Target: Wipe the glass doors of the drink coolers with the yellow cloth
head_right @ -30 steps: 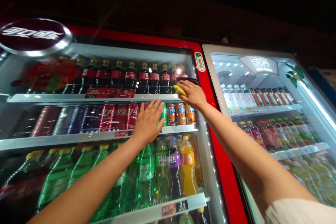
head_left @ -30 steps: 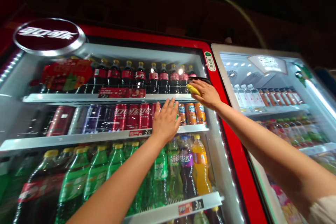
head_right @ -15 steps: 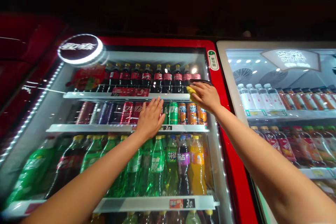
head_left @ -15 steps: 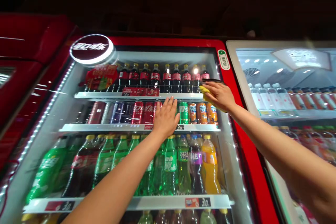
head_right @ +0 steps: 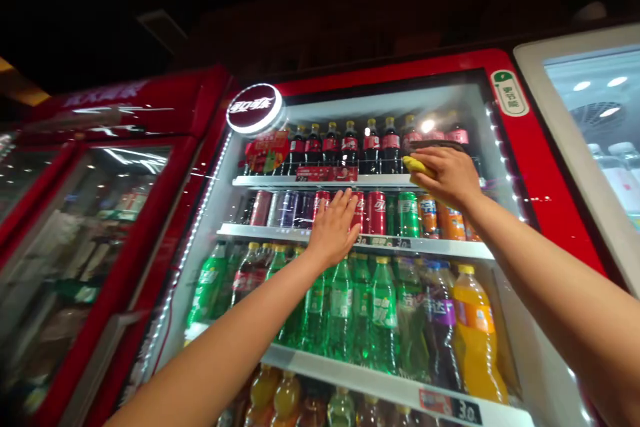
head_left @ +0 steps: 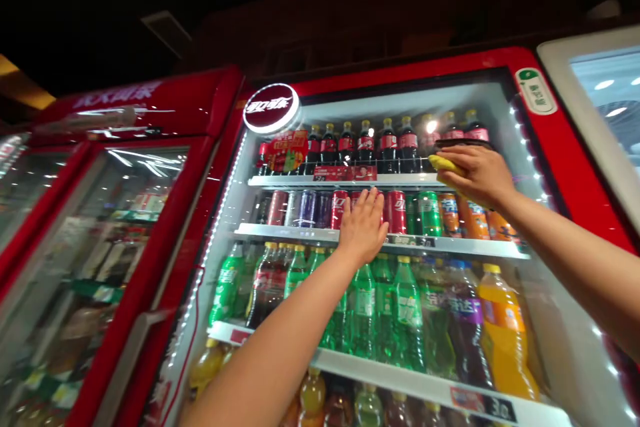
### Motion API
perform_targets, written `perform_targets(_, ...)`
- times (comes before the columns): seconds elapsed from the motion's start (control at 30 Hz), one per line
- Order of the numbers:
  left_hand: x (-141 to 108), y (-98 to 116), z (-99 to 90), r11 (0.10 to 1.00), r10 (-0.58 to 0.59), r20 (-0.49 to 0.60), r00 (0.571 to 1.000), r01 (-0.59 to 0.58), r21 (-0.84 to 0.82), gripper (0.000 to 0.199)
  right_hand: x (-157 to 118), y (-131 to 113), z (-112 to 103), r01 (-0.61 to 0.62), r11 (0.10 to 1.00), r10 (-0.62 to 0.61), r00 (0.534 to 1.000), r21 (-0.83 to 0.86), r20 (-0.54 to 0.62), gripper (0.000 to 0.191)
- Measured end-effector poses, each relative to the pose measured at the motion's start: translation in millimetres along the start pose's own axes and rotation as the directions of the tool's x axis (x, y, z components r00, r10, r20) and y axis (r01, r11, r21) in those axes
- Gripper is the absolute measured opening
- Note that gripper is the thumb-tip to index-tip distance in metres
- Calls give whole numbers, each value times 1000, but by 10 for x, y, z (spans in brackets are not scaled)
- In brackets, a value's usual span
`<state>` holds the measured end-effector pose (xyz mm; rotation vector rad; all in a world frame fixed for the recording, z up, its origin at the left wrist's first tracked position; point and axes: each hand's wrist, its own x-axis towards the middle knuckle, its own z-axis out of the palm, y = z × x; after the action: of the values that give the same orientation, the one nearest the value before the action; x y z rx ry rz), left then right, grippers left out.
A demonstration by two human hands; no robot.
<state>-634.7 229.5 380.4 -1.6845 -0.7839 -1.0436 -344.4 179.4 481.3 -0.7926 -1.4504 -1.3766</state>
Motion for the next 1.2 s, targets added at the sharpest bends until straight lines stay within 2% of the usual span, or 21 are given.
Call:
perform_targets(0.1, -131, -246, -50, 999, -6, 36, 999, 4, 45, 63, 352, -295, 291, -238, 969, 231, 969, -70, -90, 55)
perform_targets(0.17, -208, -387, -70, 998, -16, 41, 999, 14, 66, 63, 576, -681, 506, -286, 953, 278, 956, -101, -88, 60)
perform_targets(0.23, -289, -519, -84, 997, -15, 34, 999, 13, 76, 63, 671, -1065, 657, -211, 971, 210, 977, -111, -27, 62)
perform_targets(0.3, -380, -668, -99, 997, -19, 26, 999, 17, 70, 63, 635, -1303, 718, -40, 996, 45, 997, -74, 67, 58)
perform_targets(0.37, -480, -851, -119, 998, -37, 25, 999, 35, 51, 63, 554, -1354, 717, 94, 996, -94, 989, 8, 113, 55)
perform_targets(0.4, -532, -955, -131, 998, -44, 31, 999, 43, 41, 63, 533, -1333, 714, 101, 994, -106, 989, 48, 99, 54)
perform_targets(0.47, -632, -1177, -156, 999, -41, 49, 998, 39, 28, 62, 586, -1291, 743, -8, 996, 5, 1000, 91, 25, 54)
perform_targets(0.53, -722, -1390, -178, 999, -31, 57, 998, 29, 21, 62, 780, -1368, 851, -187, 979, 192, 980, 81, -54, 55)
perform_targets(0.57, -764, -1484, -187, 999, -32, 56, 998, 30, 20, 62, 909, -1475, 932, -247, 967, 251, 965, 60, -75, 54)
perform_targets(0.63, -838, -1637, -196, 999, -41, 54, 998, 40, 16, 62, 1153, -1808, 1114, -270, 963, 269, 960, 1, -79, 51)
perform_targets(0.7, -908, -1750, -194, 999, -42, 57, 998, 41, 13, 62, 1273, -2192, 1271, -180, 982, 177, 983, -50, -50, 53)
perform_targets(0.77, -976, -1844, -183, 999, -31, 43, 999, 31, 9, 62, 1220, -2474, 1353, -11, 997, 13, 1000, -75, 19, 57)
perform_targets(0.83, -1043, -1942, -169, 1000, -28, 16, 999, 28, 5, 61, 1052, -2565, 1349, 135, 988, -128, 987, -75, 95, 57)
perform_targets(0.87, -1076, -1998, -163, 1000, -29, 6, 1000, 29, 3, 60, 965, -2543, 1327, 163, 984, -154, 981, -77, 115, 56)
perform_targets(0.9, -1110, -2057, -160, 1000, -27, 3, 1000, 27, 1, 60, 897, -2492, 1302, 152, 985, -142, 983, -84, 117, 54)
perform_targets(0.97, -1175, -2180, -162, 1000, -16, 13, 1000, 16, -1, 61, 874, -2377, 1286, 41, 994, -32, 996, -101, 81, 51)
perform_targets(1.03, -1240, -2296, -175, 1000, -6, 25, 1000, 6, -2, 61, 1025, -2361, 1359, -104, 990, 106, 994, -95, 22, 53)
perform_targets(1.07, -1271, -2347, -185, 1000, -8, 27, 1000, 9, -2, 62, 1148, -2422, 1429, -161, 983, 161, 987, -84, -4, 55)
perform_targets(1.13, -1330, -2433, -206, 1000, -26, 33, 999, 26, 0, 61, 1408, -2691, 1604, -229, 971, 227, 973, -64, -43, 60)
perform_targets(1.2, -1385, -2502, -225, 999, -45, 49, 998, 45, 4, 61, 1562, -3085, 1761, -200, 978, 198, 980, -60, -28, 63)
